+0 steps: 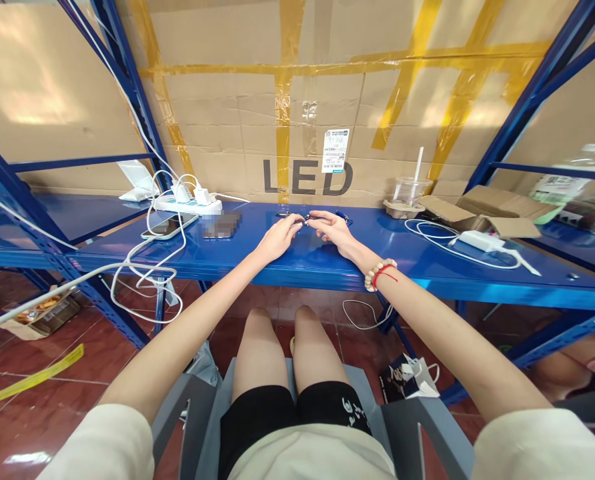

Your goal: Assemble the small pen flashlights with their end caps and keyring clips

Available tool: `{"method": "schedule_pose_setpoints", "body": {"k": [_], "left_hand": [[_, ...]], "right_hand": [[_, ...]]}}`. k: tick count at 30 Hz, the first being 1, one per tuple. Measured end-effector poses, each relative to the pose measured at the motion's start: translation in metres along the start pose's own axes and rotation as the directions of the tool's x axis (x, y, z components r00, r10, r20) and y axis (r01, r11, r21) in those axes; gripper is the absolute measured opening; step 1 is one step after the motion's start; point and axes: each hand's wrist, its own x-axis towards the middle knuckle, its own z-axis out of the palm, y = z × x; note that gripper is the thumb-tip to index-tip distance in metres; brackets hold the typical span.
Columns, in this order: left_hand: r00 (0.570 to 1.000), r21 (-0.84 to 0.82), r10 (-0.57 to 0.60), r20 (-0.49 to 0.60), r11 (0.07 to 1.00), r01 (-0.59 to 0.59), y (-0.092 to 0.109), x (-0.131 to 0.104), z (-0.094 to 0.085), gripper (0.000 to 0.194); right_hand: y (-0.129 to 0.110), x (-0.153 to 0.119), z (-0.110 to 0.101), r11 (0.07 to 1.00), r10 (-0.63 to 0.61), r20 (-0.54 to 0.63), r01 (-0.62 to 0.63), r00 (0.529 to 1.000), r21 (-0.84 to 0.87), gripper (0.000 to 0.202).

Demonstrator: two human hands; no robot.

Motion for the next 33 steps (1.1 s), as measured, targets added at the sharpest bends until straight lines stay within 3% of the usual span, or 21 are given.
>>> {"method": "schedule_pose_setpoints", "body": {"k": [8, 19, 33], "left_hand": [[0.999, -0.014, 0.052, -0.009, 0.999, -0.053, -0.0022, 0.0003, 0.0008, 0.031], [0.998, -0.025, -0.055, 0.033, 0.998, 0.056, -0.0003, 0.0021, 0.0011, 0.028], [0.995, -0.137, 0.007, 0.1, 0.991, 0.007, 0.0006, -0.0056, -0.0043, 0.019]], "right_hand": [[-0.0025, -0.0038, 0.0002, 1.0, -0.003, 0.044, 0.004, 0.999, -0.022, 0.053], [0.006, -0.002, -0.0001, 0.992, -0.065, 0.063, 0.072, 0.996, -0.101, 0.049], [0.0022, -0.0075, 0.0, 0.983, -0.062, 0.145, 0.086, 0.988, -0.165, 0.042]]}}
